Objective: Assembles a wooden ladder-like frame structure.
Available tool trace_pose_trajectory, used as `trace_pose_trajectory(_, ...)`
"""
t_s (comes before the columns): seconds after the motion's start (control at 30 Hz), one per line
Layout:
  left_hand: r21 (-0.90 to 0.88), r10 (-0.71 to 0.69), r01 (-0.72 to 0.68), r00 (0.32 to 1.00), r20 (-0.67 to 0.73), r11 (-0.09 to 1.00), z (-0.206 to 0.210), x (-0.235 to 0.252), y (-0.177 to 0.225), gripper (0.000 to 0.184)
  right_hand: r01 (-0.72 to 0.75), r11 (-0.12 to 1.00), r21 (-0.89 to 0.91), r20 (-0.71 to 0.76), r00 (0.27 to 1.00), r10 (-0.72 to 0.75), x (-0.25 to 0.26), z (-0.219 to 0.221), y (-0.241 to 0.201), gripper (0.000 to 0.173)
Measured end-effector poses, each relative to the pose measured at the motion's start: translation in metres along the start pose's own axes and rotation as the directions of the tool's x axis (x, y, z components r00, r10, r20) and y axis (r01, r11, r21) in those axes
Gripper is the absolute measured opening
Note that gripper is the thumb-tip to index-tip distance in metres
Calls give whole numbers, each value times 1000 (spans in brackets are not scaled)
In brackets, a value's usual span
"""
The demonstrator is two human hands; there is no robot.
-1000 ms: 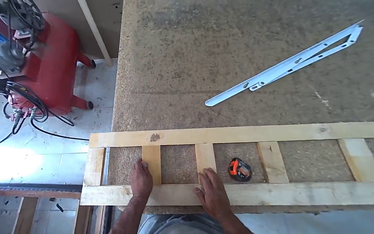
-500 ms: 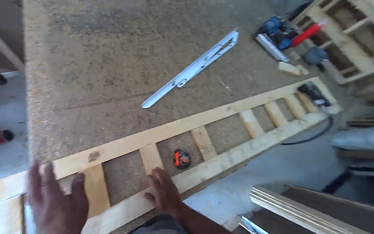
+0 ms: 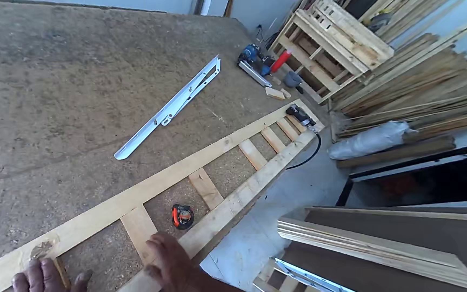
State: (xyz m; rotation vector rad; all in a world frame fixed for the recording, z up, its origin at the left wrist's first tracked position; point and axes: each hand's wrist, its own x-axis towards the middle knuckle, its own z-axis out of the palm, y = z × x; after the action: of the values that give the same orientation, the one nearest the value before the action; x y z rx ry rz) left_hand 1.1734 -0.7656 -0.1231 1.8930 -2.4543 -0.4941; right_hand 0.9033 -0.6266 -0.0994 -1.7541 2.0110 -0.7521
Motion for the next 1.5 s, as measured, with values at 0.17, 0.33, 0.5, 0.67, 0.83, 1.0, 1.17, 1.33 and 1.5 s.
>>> trace_pose_trajectory(0.17,-149,35,-43,998,-52,988,-12,-24,39,95,-611,784,-110,-211,785,582,33,-94,70,63)
trace_pose_trajectory(0.33,-356,58,-61,998,-18,932,20,-55,138,86,-678,654,-335,-12,697,717,63,-124,147,107)
trace_pose_trajectory(0.5,-160,-83,59,985,-151,985,73,-60,190,102,-663,674,-326,-32,720,693,70,-138,171,95)
trace_pose_trajectory(0.67,-97,-94,76,977,-194,992,79,-57,189,102,-627,688,-365,-2,740,673,71,-156,201,94)
trace_pose_trajectory(0.83,-95,-113,96,974,-194,991,74,-59,192,102,-624,706,-336,-49,760,648,68,-158,210,93)
trace_pose_trajectory(1.0,-76,-79,65,976,-203,995,76,-62,184,103,-604,723,-334,19,763,646,67,-158,214,109)
trace_pose_trajectory(1.17,-81,-112,101,983,-144,992,63,-51,190,96,-551,807,-213,-81,833,547,57,-149,220,100)
trace_pose_trajectory(1.33,-191,-150,124,980,-129,974,63,-52,184,88,-317,926,-205,-140,946,293,44,-145,218,82)
trace_pose_trajectory(1.5,-400,-220,173,973,-73,900,49,-62,163,60,-51,991,-124,366,926,93,62,-130,144,69)
